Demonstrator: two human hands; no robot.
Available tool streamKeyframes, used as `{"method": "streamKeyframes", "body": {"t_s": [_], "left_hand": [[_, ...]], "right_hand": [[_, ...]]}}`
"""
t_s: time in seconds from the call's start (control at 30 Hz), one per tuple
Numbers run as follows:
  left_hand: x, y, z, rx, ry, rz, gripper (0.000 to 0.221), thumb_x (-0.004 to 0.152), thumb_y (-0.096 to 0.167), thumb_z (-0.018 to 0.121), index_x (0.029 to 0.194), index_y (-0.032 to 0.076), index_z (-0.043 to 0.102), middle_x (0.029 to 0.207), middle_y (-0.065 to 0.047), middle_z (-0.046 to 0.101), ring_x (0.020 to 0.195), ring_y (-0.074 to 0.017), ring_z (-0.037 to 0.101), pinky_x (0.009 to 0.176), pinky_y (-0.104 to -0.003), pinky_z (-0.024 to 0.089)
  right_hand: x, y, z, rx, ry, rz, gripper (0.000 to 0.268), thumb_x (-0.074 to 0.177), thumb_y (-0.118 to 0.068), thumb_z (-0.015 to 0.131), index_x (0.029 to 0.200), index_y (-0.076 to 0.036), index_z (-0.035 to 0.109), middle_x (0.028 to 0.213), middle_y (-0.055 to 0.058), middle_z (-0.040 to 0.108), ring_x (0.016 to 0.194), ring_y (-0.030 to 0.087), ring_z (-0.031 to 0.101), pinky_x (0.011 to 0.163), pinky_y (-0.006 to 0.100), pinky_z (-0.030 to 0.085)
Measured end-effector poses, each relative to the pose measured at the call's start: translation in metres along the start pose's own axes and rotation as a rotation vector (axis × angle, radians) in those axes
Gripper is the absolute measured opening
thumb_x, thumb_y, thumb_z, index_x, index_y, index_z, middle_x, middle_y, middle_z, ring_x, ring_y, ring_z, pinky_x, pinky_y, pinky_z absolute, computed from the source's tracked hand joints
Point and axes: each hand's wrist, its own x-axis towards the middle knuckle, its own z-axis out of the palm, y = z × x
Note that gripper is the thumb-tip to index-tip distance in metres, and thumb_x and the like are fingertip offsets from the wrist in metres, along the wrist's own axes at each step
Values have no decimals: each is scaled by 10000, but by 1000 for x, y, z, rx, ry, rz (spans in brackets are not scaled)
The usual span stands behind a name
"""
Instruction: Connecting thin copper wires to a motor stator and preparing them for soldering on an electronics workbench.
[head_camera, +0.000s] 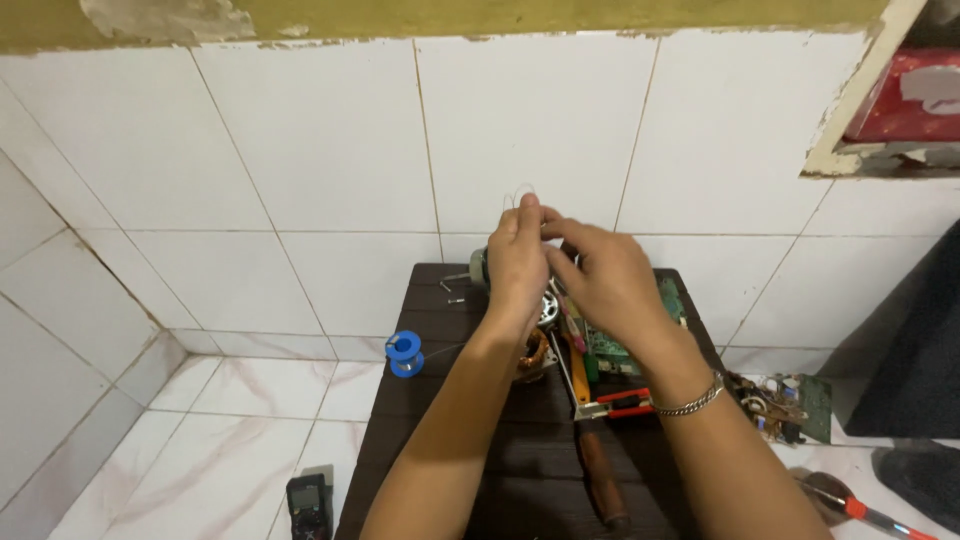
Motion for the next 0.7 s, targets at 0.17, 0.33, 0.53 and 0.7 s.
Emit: {"method": "streamKeyframes", "body": {"t_s": [0.17, 0.33, 0.53, 0.7], "left_hand": [[-10, 18, -8, -184, -32, -50, 443, 1066, 429, 464, 957, 90, 727, 1027, -65, 600, 896, -173, 474, 722, -261, 454], [4, 7, -14, -322, -115, -74, 435, 1077, 454, 465, 912, 129, 703, 1053, -13, 578, 853, -141, 470, 673, -208, 419], [29, -5, -29, -730, -132, -55, 431, 1101, 495, 411, 819, 170, 427, 634, 69, 334, 624, -126, 511, 812, -337, 620], [11, 13, -39, 161, 34, 264, 449, 1076, 336, 398, 692, 147, 534, 636, -33, 426, 685, -218, 489, 683, -345, 479]], "right_hand": [[0, 2, -5, -6, -77, 38, 240, 939, -267, 694, 1167, -228, 761, 774, 89, 764, 781, 376, 725, 752, 503, 547], [0, 7, 5, -13, -161, 60, 187, 932, -244, 680, 1077, -192, 786, 764, 139, 775, 799, 436, 725, 759, 499, 550], [-1, 5, -18, 58, -312, 6, 226, 960, -234, 621, 1022, -55, 744, 797, 271, 757, 844, 547, 682, 786, 596, 523], [4, 37, -41, 406, -182, 112, 124, 923, -78, 680, 938, -11, 783, 654, 140, 663, 661, 261, 577, 696, 394, 490]]}}
